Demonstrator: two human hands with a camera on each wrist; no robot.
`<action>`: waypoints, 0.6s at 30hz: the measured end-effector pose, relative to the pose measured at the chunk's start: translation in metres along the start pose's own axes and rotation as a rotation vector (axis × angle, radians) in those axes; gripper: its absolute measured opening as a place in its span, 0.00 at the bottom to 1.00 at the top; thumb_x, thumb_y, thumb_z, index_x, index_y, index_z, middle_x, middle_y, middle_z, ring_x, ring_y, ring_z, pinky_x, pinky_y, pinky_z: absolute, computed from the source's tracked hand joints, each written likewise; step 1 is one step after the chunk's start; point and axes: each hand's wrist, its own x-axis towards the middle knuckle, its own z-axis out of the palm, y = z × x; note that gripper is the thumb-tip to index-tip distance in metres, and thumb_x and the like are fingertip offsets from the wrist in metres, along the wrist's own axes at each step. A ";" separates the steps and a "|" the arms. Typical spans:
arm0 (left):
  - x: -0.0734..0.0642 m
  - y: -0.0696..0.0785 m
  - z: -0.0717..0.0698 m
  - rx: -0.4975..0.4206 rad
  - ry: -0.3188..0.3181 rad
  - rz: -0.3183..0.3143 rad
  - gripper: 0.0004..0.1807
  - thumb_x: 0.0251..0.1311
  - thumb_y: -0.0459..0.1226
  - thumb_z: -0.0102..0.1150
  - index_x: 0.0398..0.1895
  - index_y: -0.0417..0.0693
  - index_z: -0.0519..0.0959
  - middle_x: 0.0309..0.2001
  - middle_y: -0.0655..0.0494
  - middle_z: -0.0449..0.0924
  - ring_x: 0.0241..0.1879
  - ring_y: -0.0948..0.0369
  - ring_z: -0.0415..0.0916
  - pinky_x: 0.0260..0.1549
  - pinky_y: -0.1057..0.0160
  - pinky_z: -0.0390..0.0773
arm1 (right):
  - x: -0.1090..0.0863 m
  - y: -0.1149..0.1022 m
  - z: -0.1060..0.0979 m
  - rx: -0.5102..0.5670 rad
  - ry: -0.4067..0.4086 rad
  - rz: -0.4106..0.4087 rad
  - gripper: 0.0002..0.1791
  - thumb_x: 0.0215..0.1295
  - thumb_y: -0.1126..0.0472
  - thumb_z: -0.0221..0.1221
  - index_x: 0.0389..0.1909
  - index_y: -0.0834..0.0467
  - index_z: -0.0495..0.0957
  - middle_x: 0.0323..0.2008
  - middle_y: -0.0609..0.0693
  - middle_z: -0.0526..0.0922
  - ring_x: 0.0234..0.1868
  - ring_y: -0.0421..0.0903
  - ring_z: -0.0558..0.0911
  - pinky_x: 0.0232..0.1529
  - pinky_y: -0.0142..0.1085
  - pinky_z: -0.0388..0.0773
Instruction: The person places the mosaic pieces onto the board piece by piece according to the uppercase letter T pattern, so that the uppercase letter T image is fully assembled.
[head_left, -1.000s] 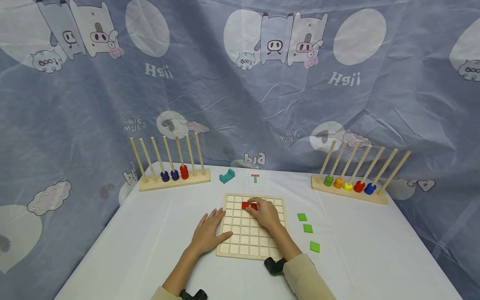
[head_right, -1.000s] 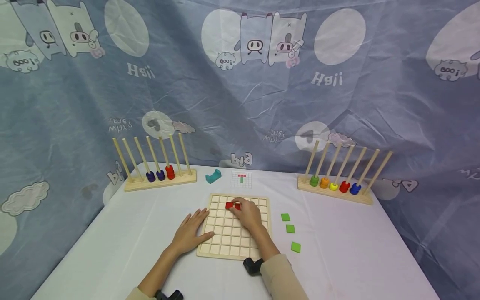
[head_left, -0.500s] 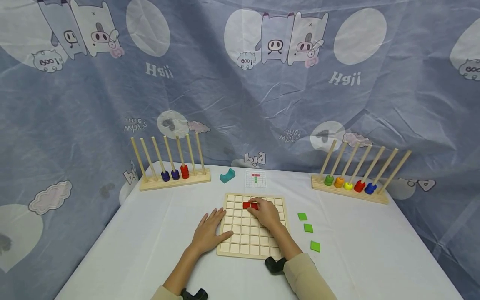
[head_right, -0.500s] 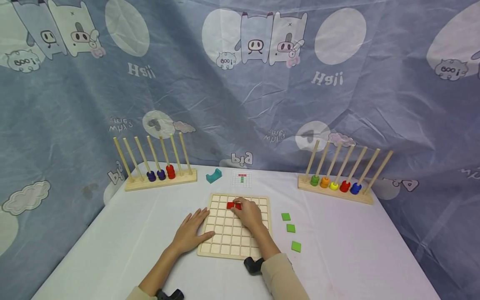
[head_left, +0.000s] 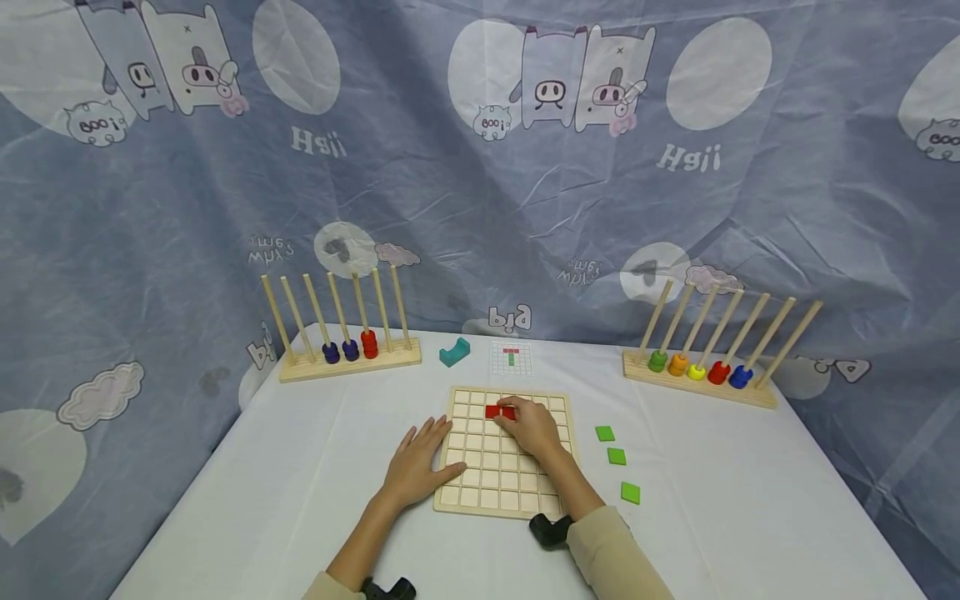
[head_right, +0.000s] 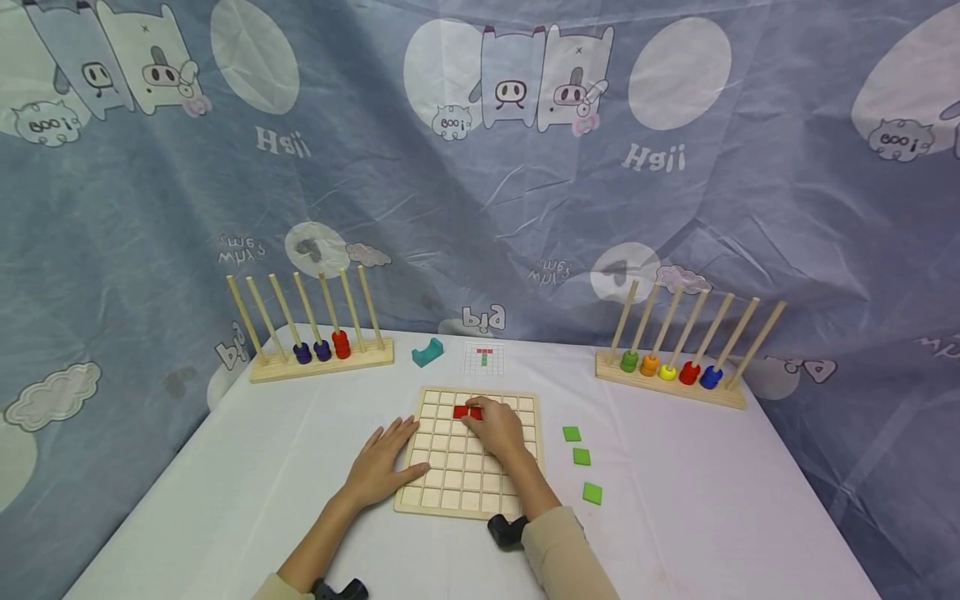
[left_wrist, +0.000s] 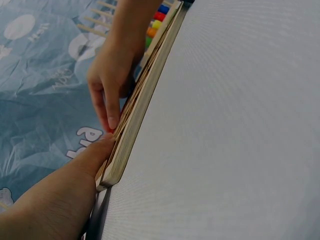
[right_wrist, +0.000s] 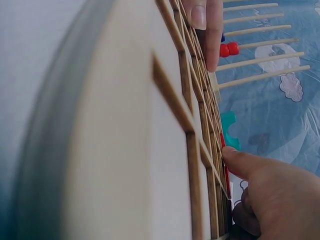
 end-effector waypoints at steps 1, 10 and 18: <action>0.000 0.000 0.000 0.001 0.000 0.000 0.44 0.53 0.64 0.51 0.67 0.46 0.61 0.68 0.52 0.58 0.68 0.54 0.49 0.65 0.50 0.44 | 0.000 0.000 0.000 0.001 -0.002 0.001 0.18 0.54 0.51 0.65 0.45 0.54 0.81 0.11 0.41 0.58 0.16 0.39 0.56 0.15 0.32 0.54; -0.001 0.000 0.001 0.005 -0.008 -0.007 0.45 0.53 0.65 0.49 0.68 0.47 0.61 0.68 0.53 0.58 0.68 0.54 0.49 0.65 0.50 0.44 | -0.005 0.000 -0.003 0.035 0.012 -0.001 0.18 0.54 0.51 0.65 0.45 0.54 0.81 0.10 0.42 0.60 0.14 0.38 0.56 0.13 0.32 0.54; -0.001 -0.001 0.002 -0.002 0.009 0.005 0.45 0.53 0.65 0.50 0.67 0.47 0.62 0.68 0.52 0.58 0.68 0.54 0.49 0.65 0.50 0.44 | -0.015 0.005 -0.019 0.129 0.038 -0.014 0.16 0.54 0.54 0.66 0.45 0.52 0.81 0.09 0.41 0.60 0.13 0.36 0.56 0.13 0.30 0.54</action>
